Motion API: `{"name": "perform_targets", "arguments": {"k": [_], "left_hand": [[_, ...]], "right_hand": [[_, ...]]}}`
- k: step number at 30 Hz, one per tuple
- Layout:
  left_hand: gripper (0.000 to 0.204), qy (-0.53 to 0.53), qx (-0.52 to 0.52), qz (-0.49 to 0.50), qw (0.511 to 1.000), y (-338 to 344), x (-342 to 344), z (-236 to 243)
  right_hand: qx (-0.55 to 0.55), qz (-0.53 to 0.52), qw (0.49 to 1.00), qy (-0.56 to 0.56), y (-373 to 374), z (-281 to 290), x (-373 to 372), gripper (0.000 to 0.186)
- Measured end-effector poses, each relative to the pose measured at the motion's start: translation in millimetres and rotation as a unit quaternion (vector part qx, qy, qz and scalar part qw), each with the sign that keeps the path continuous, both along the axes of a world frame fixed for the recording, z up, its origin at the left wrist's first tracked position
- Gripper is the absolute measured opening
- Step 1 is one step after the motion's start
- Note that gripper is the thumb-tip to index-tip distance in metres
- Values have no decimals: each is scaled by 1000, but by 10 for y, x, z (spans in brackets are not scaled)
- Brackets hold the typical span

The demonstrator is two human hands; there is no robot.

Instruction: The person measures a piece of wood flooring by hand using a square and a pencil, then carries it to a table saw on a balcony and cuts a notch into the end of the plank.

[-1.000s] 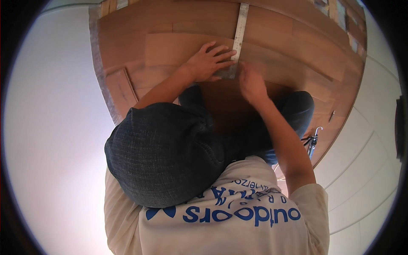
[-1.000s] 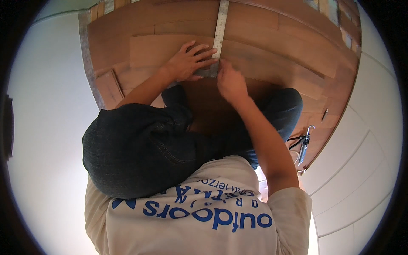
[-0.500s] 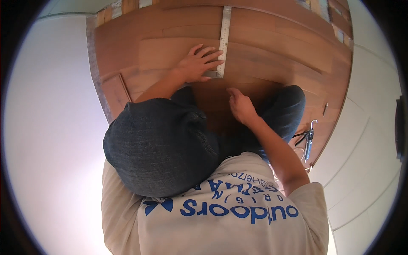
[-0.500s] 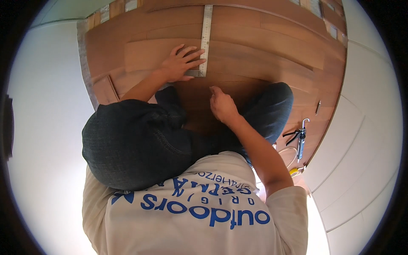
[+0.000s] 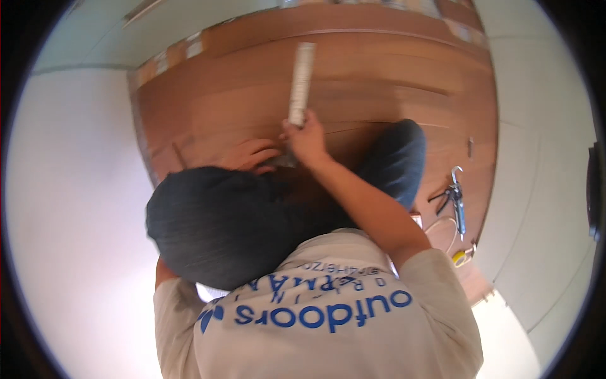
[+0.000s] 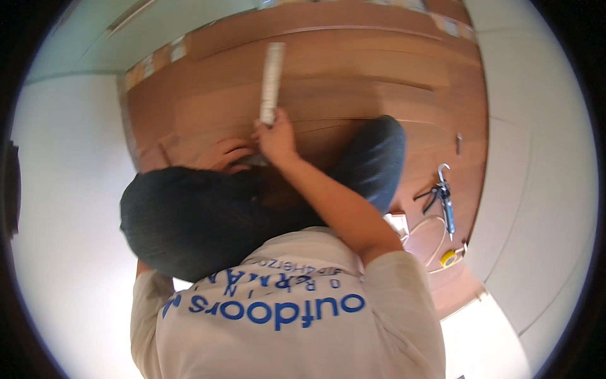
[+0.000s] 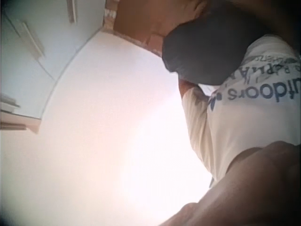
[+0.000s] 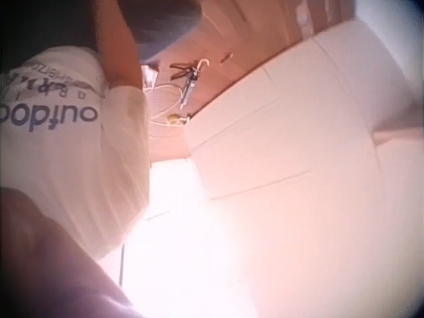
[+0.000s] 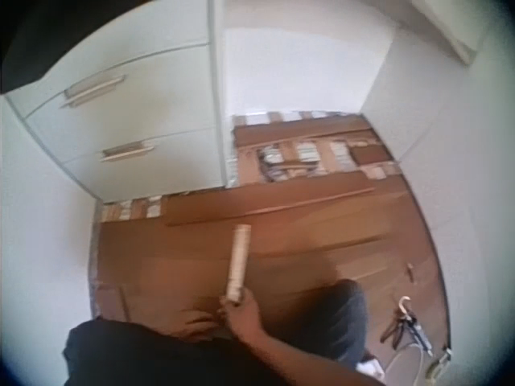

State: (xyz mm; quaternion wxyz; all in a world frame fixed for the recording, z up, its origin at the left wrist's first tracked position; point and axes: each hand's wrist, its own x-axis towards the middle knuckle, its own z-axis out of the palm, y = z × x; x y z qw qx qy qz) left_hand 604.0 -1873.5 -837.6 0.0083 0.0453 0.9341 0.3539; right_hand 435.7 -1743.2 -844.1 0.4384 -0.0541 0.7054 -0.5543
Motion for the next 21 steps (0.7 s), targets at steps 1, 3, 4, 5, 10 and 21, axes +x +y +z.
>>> {"name": "perform_targets", "arguments": {"k": [1, 3, 4, 5, 10, 21], "left_hand": [[54, -11, -22, 45, 999, 2, -71, 228], [60, -42, -64, 166, 983, -27, 180, 296], [61, -60, -81, 238, 966, -19, 375, 46], [58, -84, 36, 318, 944, 39, 553, -76], [55, -122, 378, 510, 763, 427, 705, -281], [55, -153, 356, 548, 741, 559, 919, -6]], "right_hand": [[-67, -42, 997, 24, -5, 15, -34, 42], [-111, -74, 990, 34, 83, 445, -422, 44], [-128, -116, 981, 92, 234, 613, -737, 42], [-148, -151, 967, 141, 452, 797, -1106, 39], [-10, -379, 863, 333, 2467, 1117, -2649, 26], [336, -261, 866, 265, 4249, -453, -1683, 68]]}}
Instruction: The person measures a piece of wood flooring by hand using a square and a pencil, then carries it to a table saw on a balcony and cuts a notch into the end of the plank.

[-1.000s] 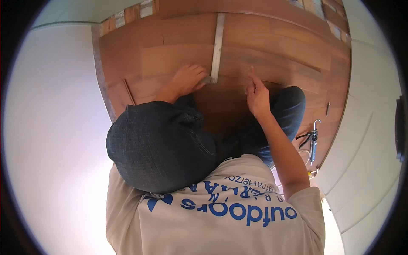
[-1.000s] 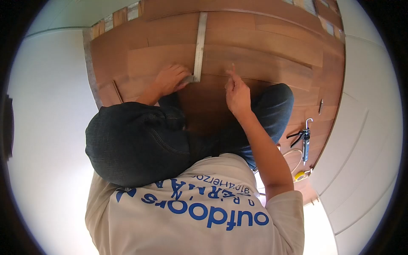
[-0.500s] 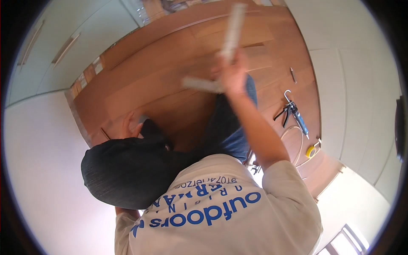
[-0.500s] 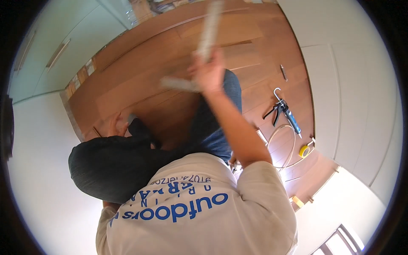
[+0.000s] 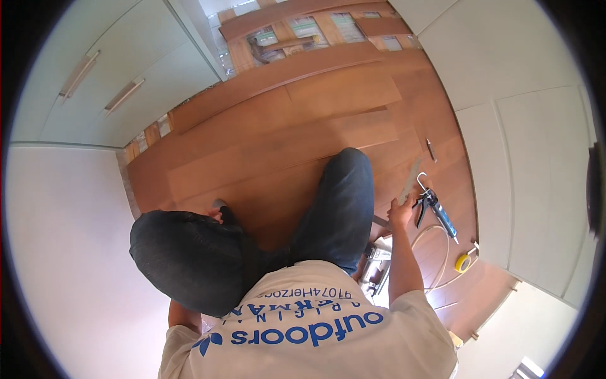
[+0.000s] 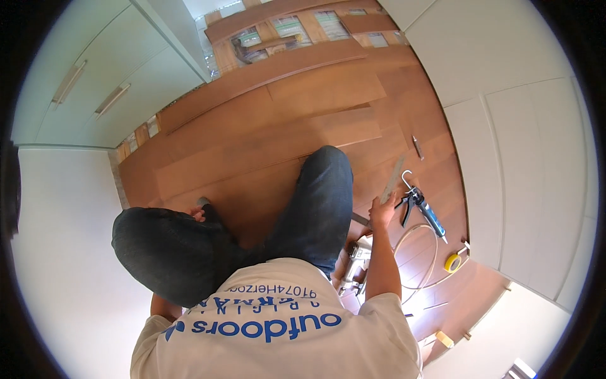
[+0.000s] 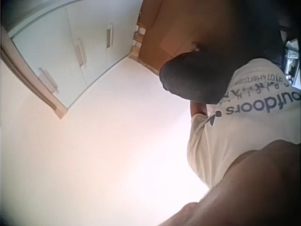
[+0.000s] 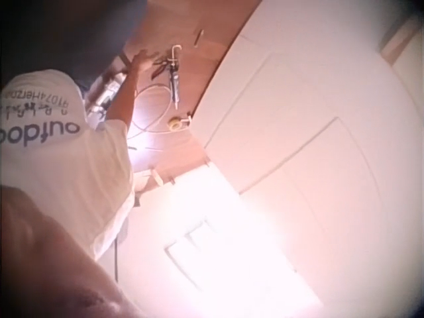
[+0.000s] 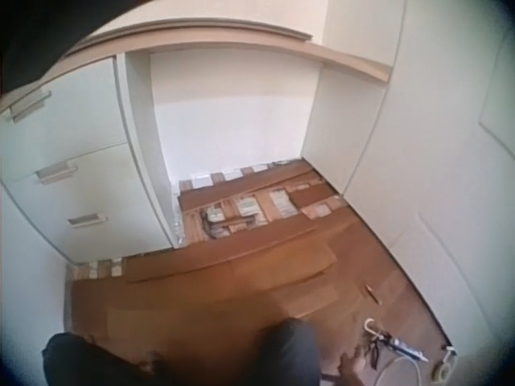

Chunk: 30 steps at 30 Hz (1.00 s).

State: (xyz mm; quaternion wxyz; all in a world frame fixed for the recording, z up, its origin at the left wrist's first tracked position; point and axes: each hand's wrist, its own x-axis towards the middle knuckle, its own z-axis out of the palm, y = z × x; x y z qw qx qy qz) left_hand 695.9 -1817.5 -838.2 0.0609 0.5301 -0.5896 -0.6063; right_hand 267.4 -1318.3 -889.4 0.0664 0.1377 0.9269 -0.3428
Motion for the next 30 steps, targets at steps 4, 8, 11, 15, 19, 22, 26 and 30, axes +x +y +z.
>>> {"name": "perform_targets", "arguments": {"k": [4, 8, 11, 15, 19, 22, 26, 30], "left_hand": [[55, -6, -7, 3, 1000, 35, 8, 79], [54, -12, -16, 19, 1000, 62, 102, 137], [54, -8, -12, 24, 1000, 100, 89, 130], [54, -11, -14, 27, 999, 146, 123, 146], [54, -14, -14, 29, 999, 155, 126, 166], [54, -13, -16, 29, 999, 138, 101, 169], [54, -9, -13, 32, 999, 133, 81, 156], [53, -11, -10, 35, 999, 146, 85, 149]], "right_hand": [[89, 63, 994, 22, 80, -281, -12, 70], [109, 106, 988, 27, 87, -374, -146, 72], [144, 109, 983, 42, 112, -360, -239, 68], [191, 92, 977, 9, 3, -231, -216, 65], [212, 87, 973, 31, 2, -302, -231, 62], [227, 85, 969, 39, -30, -324, -207, 61], [283, 92, 951, 86, -106, -312, -136, 62], [237, 167, 956, 37, -201, -352, -44, 67]]}}
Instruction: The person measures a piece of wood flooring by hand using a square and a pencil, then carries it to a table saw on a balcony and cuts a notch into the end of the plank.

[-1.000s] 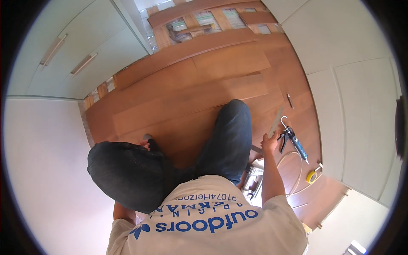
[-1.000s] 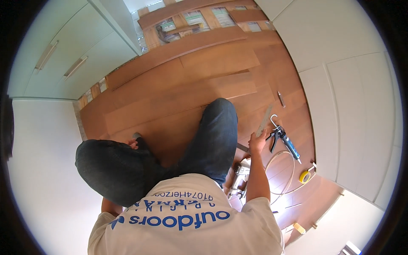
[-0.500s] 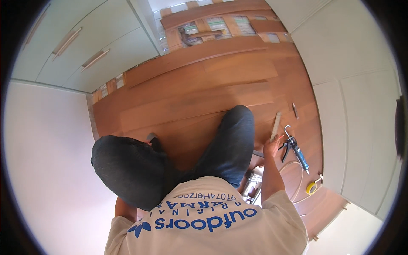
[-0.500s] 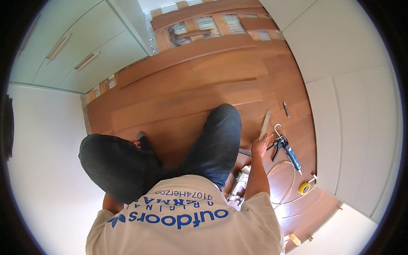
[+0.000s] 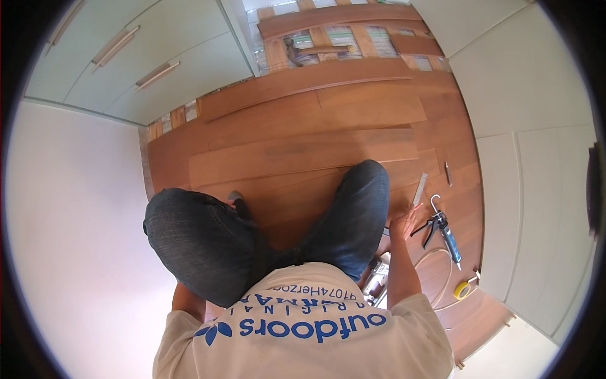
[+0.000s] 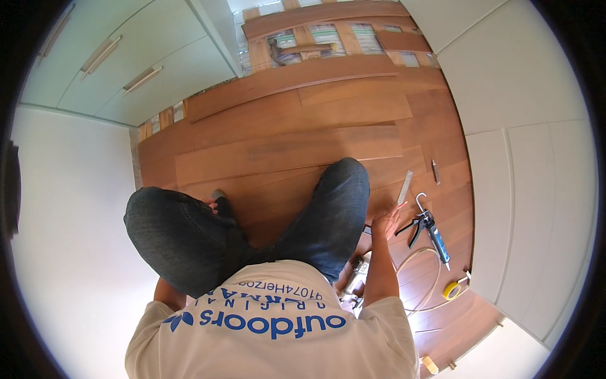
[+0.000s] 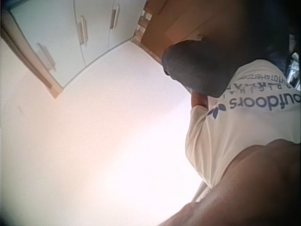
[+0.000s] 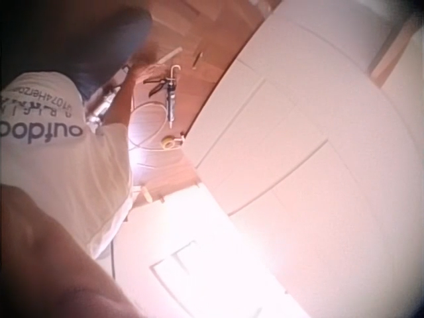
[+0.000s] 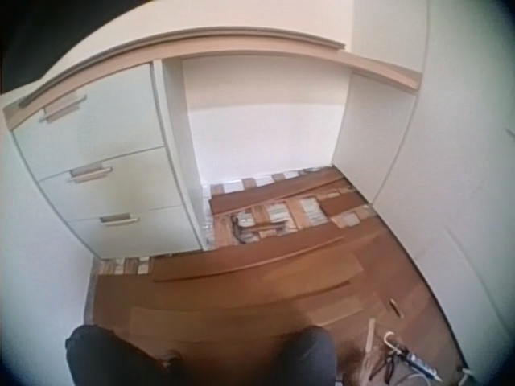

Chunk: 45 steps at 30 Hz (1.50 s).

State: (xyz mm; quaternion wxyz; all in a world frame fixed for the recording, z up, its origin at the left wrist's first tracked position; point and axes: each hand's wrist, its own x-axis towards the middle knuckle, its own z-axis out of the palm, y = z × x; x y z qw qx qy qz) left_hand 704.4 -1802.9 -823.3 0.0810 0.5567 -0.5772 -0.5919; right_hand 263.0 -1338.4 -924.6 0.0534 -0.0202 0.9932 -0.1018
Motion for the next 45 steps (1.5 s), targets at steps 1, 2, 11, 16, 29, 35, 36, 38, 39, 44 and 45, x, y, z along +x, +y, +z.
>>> {"name": "perform_targets", "arguments": {"k": [1, 2, 11, 16, 29, 35, 36, 38, 39, 44, 45], "left_hand": [[53, 1, 0, 2, 1000, 8, -1, 6], [53, 2, 1, 1, 1000, 15, -17, 1], [53, 2, -1, 8, 1000, 17, 18, 29], [53, -2, 6, 12, 1000, 33, 14, -6], [52, -11, 0, -10, 1000, -11, -38, 38], [52, -27, -10, -26, 999, 13, -27, 153], [52, -29, -10, -27, 999, 20, -24, 173], [52, -33, -12, -33, 999, 58, -14, 205], [52, -35, -11, -34, 999, 73, 2, 208], [52, -51, -14, -42, 998, 167, 65, 265], [52, -52, -15, -45, 998, 179, 44, 276]], "right_hand": [[12, 12, 1000, 24, -25, -47, 25, 65], [24, 24, 998, 49, -39, -84, 42, 64], [55, 14, 998, 15, -237, -101, 122, 64], [53, 24, 998, 17, -211, -41, 103, 63], [63, -99, 990, -75, -4, 200, -81, 76], [85, -70, 994, -3, 30, 22, -96, 57], [80, -77, 994, -19, 30, 38, -90, 57], [92, -73, 993, -2, 90, -5, -96, 57], [105, -66, 992, 16, 106, -16, -82, 58], [73, -61, 995, 5, 142, -19, -71, 58], [67, -65, 996, 10, 123, -12, -80, 58]]}}
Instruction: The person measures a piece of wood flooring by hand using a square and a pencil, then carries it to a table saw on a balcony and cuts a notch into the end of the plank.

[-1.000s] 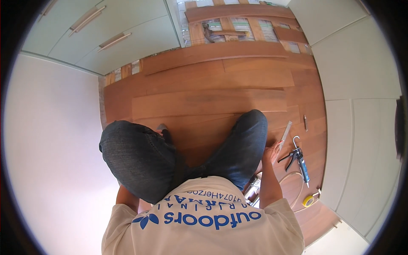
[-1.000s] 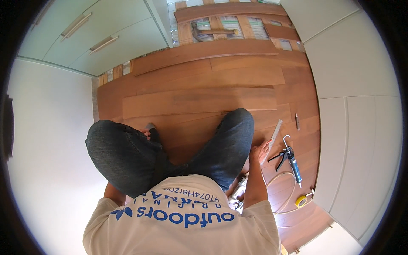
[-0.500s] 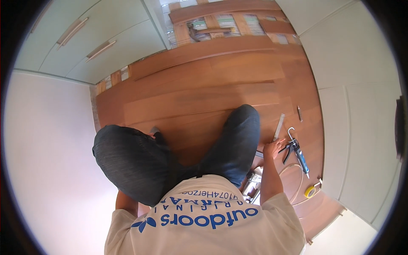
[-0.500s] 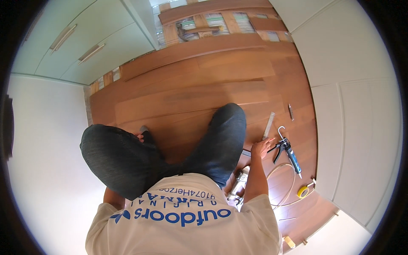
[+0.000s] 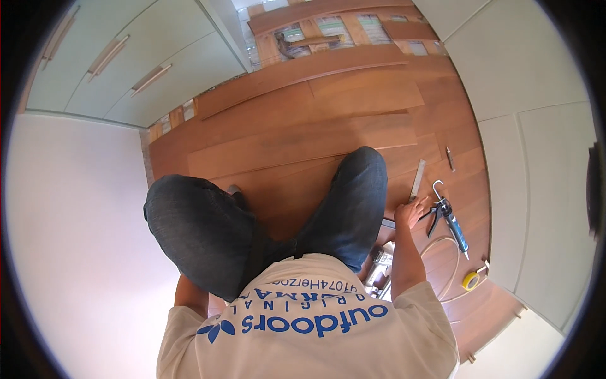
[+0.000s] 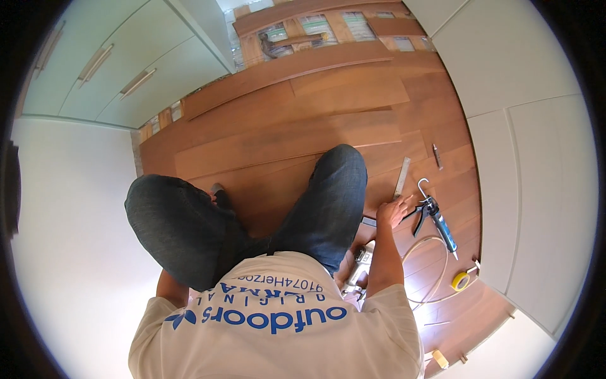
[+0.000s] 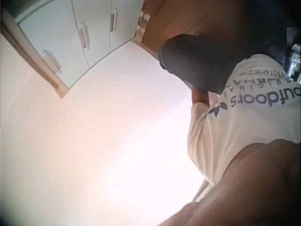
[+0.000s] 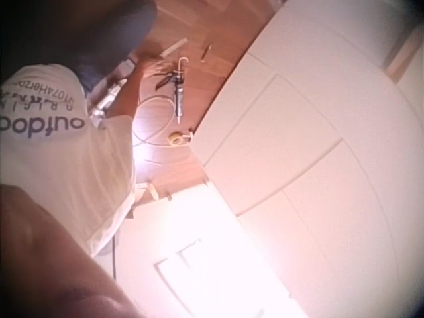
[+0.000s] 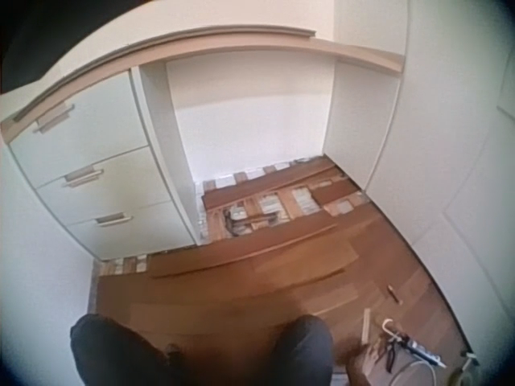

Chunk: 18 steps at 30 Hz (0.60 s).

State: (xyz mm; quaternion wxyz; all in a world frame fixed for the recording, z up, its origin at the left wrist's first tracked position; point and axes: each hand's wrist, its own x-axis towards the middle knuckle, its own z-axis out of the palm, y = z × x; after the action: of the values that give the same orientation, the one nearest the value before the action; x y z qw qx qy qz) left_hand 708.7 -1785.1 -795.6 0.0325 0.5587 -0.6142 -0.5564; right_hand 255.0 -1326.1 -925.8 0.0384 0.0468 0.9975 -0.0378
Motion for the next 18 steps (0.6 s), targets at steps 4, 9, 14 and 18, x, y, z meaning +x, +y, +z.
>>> {"name": "perform_targets", "arguments": {"k": [4, 9, 14, 18], "left_hand": [[51, -6, -7, -20, 1000, 32, -81, 45], [51, -10, -16, -69, 997, 71, -216, 121], [51, -16, -20, -161, 987, 55, -448, 229], [51, -23, -14, -262, 965, -20, -708, 262]], "right_hand": [[-16, -6, 999, -30, -21, 31, -7, 60], [21, 24, 999, 34, -4, 20, 39, 57], [16, 75, 993, 87, 106, -97, 53, 55], [-36, 37, 999, 2, 112, -72, 44, 61]]}}
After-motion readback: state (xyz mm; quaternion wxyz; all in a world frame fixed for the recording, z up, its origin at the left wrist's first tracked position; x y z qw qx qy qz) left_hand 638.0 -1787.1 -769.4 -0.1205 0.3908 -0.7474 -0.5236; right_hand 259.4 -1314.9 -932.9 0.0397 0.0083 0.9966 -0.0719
